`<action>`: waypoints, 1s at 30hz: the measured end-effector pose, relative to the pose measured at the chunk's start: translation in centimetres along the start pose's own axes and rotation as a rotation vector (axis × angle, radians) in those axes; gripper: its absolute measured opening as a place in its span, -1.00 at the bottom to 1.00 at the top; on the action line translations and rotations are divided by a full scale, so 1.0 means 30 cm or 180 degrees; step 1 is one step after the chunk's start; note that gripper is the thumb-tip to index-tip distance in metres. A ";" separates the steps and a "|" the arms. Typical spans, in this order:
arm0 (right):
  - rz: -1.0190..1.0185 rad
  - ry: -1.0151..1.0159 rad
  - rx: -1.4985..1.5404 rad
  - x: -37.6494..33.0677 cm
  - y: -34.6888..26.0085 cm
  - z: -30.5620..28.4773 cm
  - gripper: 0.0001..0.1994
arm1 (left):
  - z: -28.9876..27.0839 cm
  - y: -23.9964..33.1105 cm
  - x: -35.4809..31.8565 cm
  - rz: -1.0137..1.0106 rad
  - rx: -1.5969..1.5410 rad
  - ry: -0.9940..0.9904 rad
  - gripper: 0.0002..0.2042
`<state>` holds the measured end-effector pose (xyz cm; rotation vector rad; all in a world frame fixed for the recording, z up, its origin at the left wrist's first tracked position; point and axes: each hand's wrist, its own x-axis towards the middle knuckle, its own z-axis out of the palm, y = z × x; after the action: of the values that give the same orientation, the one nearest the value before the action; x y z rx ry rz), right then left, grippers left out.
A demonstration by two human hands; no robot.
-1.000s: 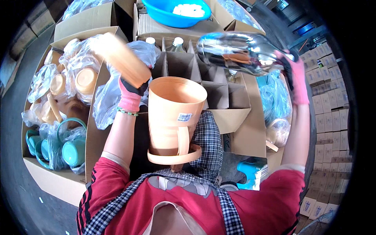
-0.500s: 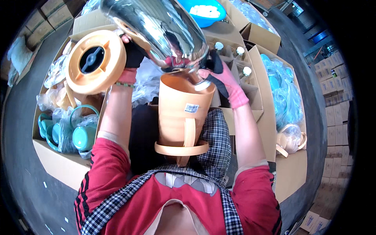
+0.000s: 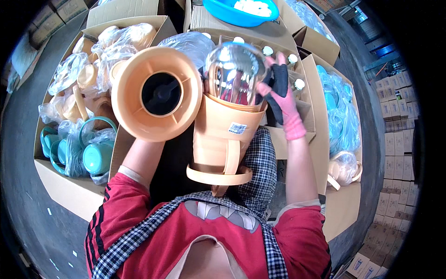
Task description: The person assembles plastic pitchers by inserting a glass inner jug into the plastic body and securing the lid. They then wrap each assembled unit in a clear plastic bag and place it into a cardboard box. The process is repeated for multiple beige and teal pitchers.
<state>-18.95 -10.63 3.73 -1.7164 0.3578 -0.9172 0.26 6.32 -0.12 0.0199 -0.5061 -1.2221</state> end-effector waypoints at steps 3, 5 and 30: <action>0.0858 -0.1295 -0.1174 0.016 -0.102 -0.028 -0.29 | 0.023 -0.034 -0.001 0.0181 -0.0071 0.0166 -0.51; 0.1047 -0.1921 -0.1414 0.051 -0.135 -0.011 -0.43 | 0.011 -0.029 0.004 -0.0147 -0.0741 0.0394 -0.50; 0.1749 -0.2772 -0.3143 0.138 -0.192 0.096 -0.44 | 0.024 -0.002 0.098 0.0592 0.1161 0.0429 -0.61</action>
<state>-15.35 -9.32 10.35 -2.4938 0.6905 0.5555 0.66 3.82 1.55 0.3558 -0.5932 -0.9276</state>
